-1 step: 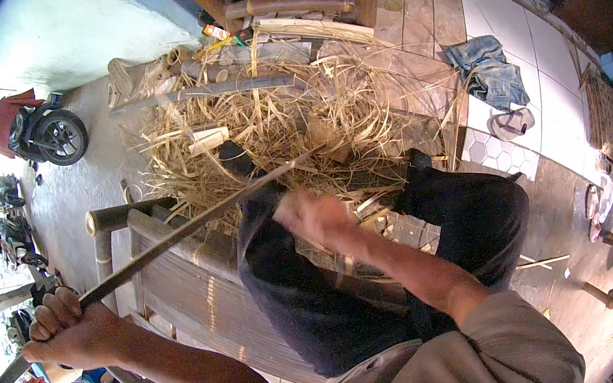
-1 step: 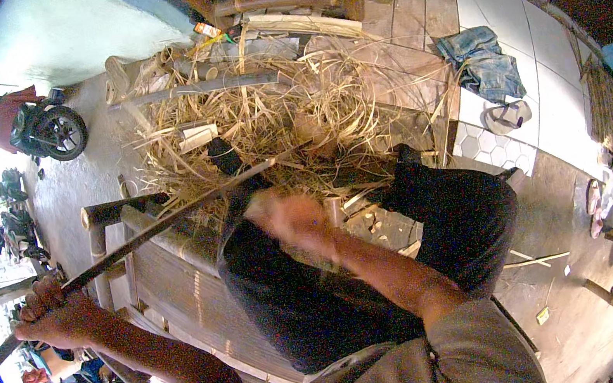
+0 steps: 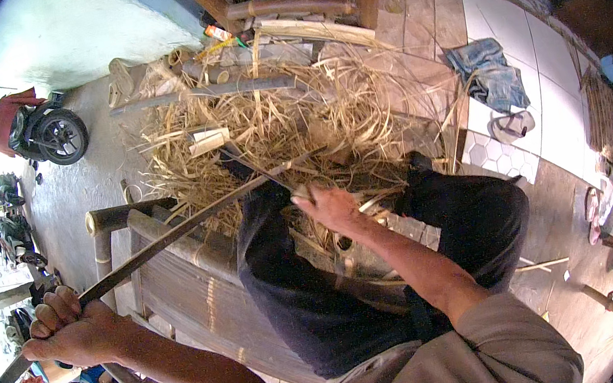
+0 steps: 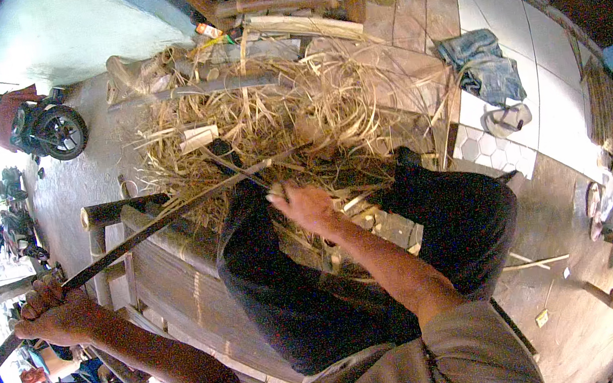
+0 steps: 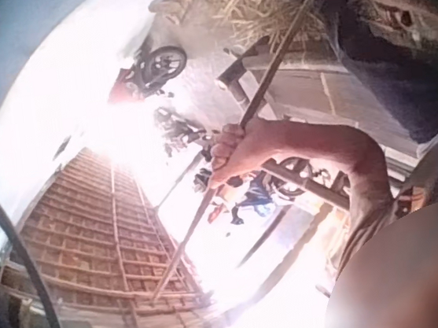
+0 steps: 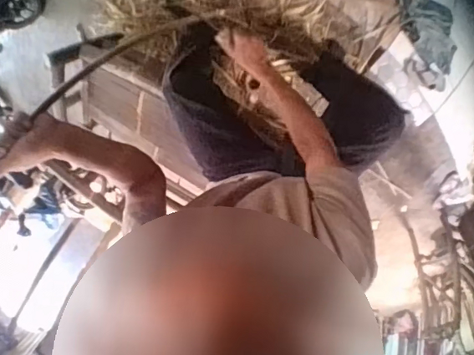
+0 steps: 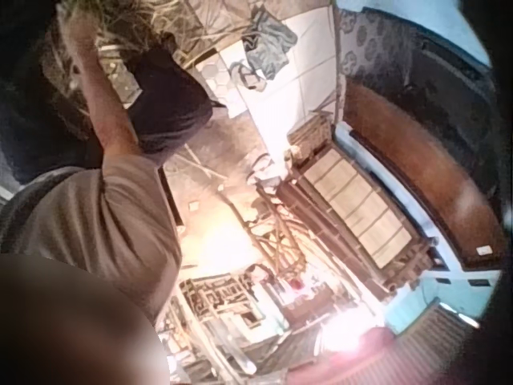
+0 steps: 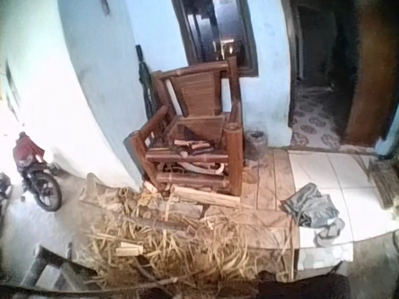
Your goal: The person sits on a low bamboo bench and uses a curved blade to shave thin strips from a long bamboo pole. They repeatedly draw the blade along the pole to peel off layers, creating a pile of bamboo shavings on the floor.
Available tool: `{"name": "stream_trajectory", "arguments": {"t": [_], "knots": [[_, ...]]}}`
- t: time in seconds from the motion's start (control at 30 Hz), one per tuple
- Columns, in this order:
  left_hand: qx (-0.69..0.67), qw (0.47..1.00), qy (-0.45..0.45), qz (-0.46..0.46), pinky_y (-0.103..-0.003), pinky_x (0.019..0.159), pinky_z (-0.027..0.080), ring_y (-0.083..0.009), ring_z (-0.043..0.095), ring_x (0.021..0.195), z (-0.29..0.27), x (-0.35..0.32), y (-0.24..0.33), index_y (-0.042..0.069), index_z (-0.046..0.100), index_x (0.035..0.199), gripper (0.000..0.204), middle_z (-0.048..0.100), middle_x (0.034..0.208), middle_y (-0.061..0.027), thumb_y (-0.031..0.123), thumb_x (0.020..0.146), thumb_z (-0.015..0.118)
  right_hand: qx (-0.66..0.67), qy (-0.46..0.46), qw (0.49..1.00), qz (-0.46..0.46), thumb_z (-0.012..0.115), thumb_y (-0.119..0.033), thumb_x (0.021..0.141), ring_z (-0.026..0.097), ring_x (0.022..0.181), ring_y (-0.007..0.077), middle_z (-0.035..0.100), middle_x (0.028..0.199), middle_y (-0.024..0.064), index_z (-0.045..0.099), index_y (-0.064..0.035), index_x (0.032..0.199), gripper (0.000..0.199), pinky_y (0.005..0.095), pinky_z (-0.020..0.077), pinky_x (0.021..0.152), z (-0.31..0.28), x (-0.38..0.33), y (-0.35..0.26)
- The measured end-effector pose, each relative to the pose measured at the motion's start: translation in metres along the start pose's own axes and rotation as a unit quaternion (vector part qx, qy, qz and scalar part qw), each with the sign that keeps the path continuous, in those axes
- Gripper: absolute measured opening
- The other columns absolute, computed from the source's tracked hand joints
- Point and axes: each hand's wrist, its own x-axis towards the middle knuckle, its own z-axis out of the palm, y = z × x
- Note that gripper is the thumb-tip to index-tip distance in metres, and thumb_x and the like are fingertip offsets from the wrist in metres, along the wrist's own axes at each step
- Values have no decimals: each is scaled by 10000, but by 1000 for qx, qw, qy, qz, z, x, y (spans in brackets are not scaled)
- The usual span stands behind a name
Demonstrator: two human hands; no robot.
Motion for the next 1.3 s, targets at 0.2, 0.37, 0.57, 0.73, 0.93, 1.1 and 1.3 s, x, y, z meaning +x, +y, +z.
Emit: {"name": "stream_trajectory", "arguments": {"t": [0.2, 0.37, 0.57, 0.73, 0.93, 1.1, 1.3], "knots": [[-19, 1000, 7, 0, -267, 425, 200, -93, 184, 459, -7, 19, -16, 172, 293, 618, 437, 193, 539, 47, 329, 989, 463, 100, -65, 969, -217, 522, -494, 956, 659, 601, 333, 634, 669, 173, 589, -8, 1022, 495, 449, 520, 533, 23, 9, 21], [10, 1000, 27, 12, -270, 436, 194, -103, 186, 476, -8, 29, -25, 165, 294, 623, 429, 198, 547, 39, 319, 981, 472, 54, -20, 998, -23, 445, -546, 973, 633, 564, 265, 599, 620, 119, 590, -10, 1012, 557, 398, 534, 534, 32, 32, 58], [17, 1000, -7, 12, -277, 445, 183, -113, 180, 496, -10, 40, -35, 166, 297, 640, 420, 195, 569, 35, 328, 982, 477, 86, -13, 987, -133, 491, -587, 933, 586, 490, 327, 587, 591, 148, 560, 70, 1047, 670, 466, 517, 485, 53, 21, 78], [83, 992, 87, 33, -276, 436, 210, -111, 208, 480, -6, 47, -48, 162, 275, 634, 385, 232, 564, 31, 263, 973, 428, 14, -33, 999, -31, 508, -585, 926, 587, 524, 294, 571, 606, 152, 562, 20, 1072, 624, 498, 509, 512, 58, 46, 109], [100, 992, 75, 36, -287, 441, 226, -128, 235, 484, -11, 59, -58, 151, 276, 634, 373, 230, 577, 24, 255, 962, 422, 2, -13, 998, 58, 533, -521, 936, 624, 571, 312, 597, 650, 178, 563, -7, 1024, 522, 481, 480, 517, 57, 47, 138], [74, 997, 23, 25, -292, 433, 238, -126, 228, 475, -17, 62, -59, 143, 285, 637, 379, 224, 578, 21, 268, 969, 418, -32, -54, 998, -28, 560, -462, 937, 623, 617, 356, 590, 673, 211, 549, 6, 932, 468, 481, 476, 561, 53, 45, 159], [138, 986, 72, 56, -283, 451, 262, -129, 269, 512, -18, 55, -60, 143, 276, 653, 399, 244, 604, 8, 304, 1004, 373, -53, -40, 996, -51, 602, -450, 914, 612, 662, 376, 602, 727, 208, 525, 2, 882, 460, 487, 462, 594, 86, 29, 235]]}}
